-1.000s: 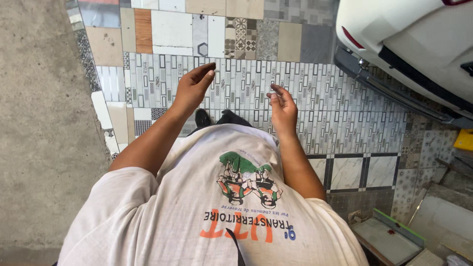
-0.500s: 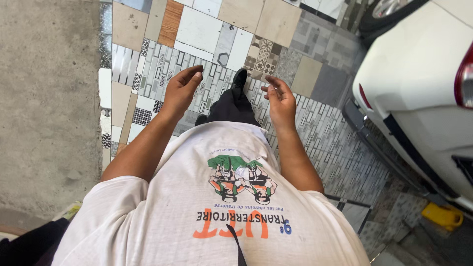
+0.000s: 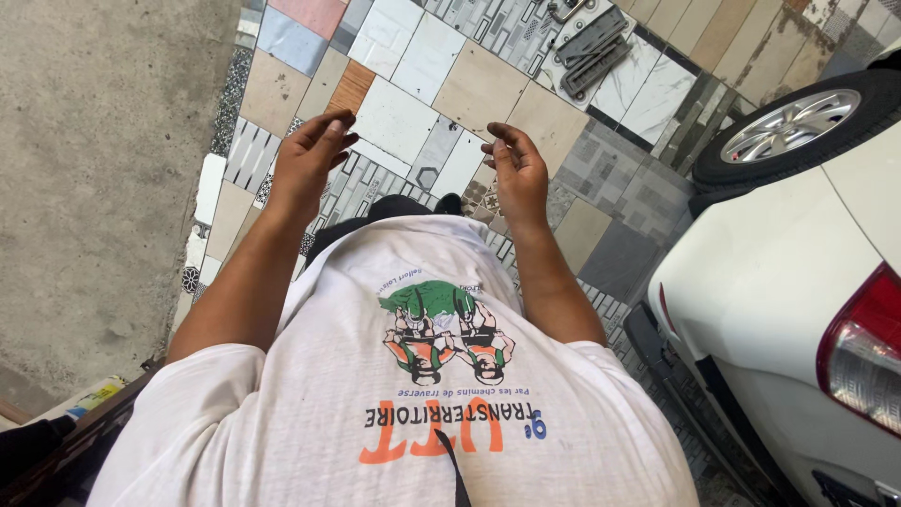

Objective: The person holds a metal wrench and picks up a hex key, then places them into green plastic storage bins on a workbench.

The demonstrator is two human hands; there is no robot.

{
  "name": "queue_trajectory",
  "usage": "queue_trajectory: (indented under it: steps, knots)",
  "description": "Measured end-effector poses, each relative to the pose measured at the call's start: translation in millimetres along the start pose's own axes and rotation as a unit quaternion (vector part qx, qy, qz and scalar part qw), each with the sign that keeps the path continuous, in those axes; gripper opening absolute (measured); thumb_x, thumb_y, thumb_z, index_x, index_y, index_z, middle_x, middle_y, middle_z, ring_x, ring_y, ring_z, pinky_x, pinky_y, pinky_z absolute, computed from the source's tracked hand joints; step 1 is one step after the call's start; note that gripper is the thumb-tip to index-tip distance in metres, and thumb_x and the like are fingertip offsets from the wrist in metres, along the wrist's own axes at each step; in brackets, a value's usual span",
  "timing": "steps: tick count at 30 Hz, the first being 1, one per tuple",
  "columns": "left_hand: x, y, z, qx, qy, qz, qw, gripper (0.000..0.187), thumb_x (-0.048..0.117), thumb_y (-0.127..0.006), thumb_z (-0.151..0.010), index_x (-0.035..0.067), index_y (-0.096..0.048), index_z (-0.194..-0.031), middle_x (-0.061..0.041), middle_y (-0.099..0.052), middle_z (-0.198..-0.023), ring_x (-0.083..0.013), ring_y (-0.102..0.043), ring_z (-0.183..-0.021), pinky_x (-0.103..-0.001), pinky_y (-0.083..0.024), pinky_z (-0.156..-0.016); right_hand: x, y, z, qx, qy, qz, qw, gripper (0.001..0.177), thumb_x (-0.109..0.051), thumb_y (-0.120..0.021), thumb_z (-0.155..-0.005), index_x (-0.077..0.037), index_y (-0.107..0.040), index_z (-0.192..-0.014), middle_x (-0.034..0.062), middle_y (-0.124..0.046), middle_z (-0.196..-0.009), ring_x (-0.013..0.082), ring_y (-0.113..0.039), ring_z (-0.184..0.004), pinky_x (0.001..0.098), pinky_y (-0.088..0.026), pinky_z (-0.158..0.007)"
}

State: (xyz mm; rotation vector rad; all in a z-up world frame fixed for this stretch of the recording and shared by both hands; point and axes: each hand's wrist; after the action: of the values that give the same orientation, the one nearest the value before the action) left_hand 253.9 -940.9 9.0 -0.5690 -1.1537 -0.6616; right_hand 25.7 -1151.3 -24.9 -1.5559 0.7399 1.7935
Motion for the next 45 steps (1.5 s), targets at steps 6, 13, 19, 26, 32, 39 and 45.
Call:
queue_trajectory:
  steps: [6, 13, 19, 26, 32, 39, 45]
  knots:
    - [7, -24, -49, -0.003, 0.022, -0.006, 1.000, 0.040, 0.029, -0.059, -0.103, 0.005, -0.061, -0.135, -0.008, -0.067, -0.134, -0.0190, -0.067, -0.118, -0.032, -0.051, -0.098, 18, 33, -47, 0.023, -0.018, -0.031, 0.999, 0.027, -0.015, -0.056, -0.105, -0.002, -0.063, -0.128, 0.0066, -0.069, -0.124, 0.0159, -0.069, -0.105, 0.0291, -0.059, -0.088]
    - [21, -33, -128, -0.023, 0.054, -0.021, 0.998, 0.040, 0.032, -0.059, -0.102, 0.005, -0.063, -0.133, -0.010, -0.068, -0.131, -0.0194, -0.068, -0.114, -0.032, -0.051, -0.094, 25, 40, -98, 0.060, -0.043, -0.026, 0.997, 0.024, -0.015, -0.055, -0.106, -0.003, -0.063, -0.125, 0.0063, -0.069, -0.121, 0.0143, -0.070, -0.102, 0.0264, -0.054, -0.084]
    - [43, -35, -227, -0.076, 0.061, -0.006, 0.995, 0.037, 0.032, -0.058, -0.103, 0.007, -0.063, -0.130, -0.008, -0.068, -0.132, -0.0185, -0.068, -0.116, -0.032, -0.051, -0.096, 17, 31, -160, 0.128, -0.054, -0.027, 0.990, 0.023, -0.015, -0.057, -0.105, -0.004, -0.064, -0.124, 0.0064, -0.070, -0.122, 0.0149, -0.070, -0.100, 0.0278, -0.054, -0.082]
    - [77, -30, -355, -0.114, 0.079, 0.006, 0.990, 0.037, 0.032, -0.059, -0.102, 0.007, -0.064, -0.129, -0.007, -0.069, -0.130, -0.0180, -0.068, -0.114, -0.031, -0.050, -0.095, -21, 16, -252, 0.197, -0.058, 0.000, 0.979, 0.021, -0.015, -0.058, -0.106, -0.004, -0.064, -0.123, 0.0055, -0.070, -0.123, 0.0147, -0.070, -0.102, 0.0273, -0.054, -0.083]
    - [110, -35, -445, -0.184, 0.078, -0.020, 0.980, 0.037, 0.032, -0.058, -0.103, 0.008, -0.064, -0.130, -0.006, -0.068, -0.131, -0.0174, -0.068, -0.115, -0.031, -0.050, -0.096, -53, -6, -305, 0.221, 0.012, 0.039, 0.974, 0.024, -0.014, -0.057, -0.108, -0.003, -0.059, -0.130, 0.0065, -0.067, -0.129, 0.0153, -0.068, -0.106, 0.0281, -0.053, -0.089]
    - [114, -62, -515, -0.217, 0.083, -0.038, 0.972, 0.035, 0.032, -0.056, -0.105, 0.008, -0.065, -0.130, -0.006, -0.069, -0.131, -0.0183, -0.068, -0.117, -0.033, -0.051, -0.098, -45, -16, -354, 0.255, -0.031, 0.006, 0.966, 0.022, -0.011, -0.056, -0.108, -0.002, -0.061, -0.127, 0.0072, -0.069, -0.125, 0.0154, -0.070, -0.103, 0.0268, -0.054, -0.085]
    - [104, -105, -567, -0.212, 0.148, -0.055, 0.965, 0.035, 0.032, -0.057, -0.103, 0.009, -0.065, -0.128, -0.005, -0.069, -0.129, -0.0173, -0.068, -0.113, -0.032, -0.051, -0.094, -32, 26, -402, 0.268, -0.068, 0.010, 0.961, 0.021, -0.010, -0.056, -0.107, -0.002, -0.062, -0.126, 0.0073, -0.069, -0.124, 0.0148, -0.069, -0.103, 0.0266, -0.055, -0.087]
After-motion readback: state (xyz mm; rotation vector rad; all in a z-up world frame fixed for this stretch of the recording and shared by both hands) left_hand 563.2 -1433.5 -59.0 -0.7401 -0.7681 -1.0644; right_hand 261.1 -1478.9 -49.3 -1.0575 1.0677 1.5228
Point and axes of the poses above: each hand's wrist, its own z-axis away from the middle knuckle, its own y-axis out of the back of the hand, x = y × z
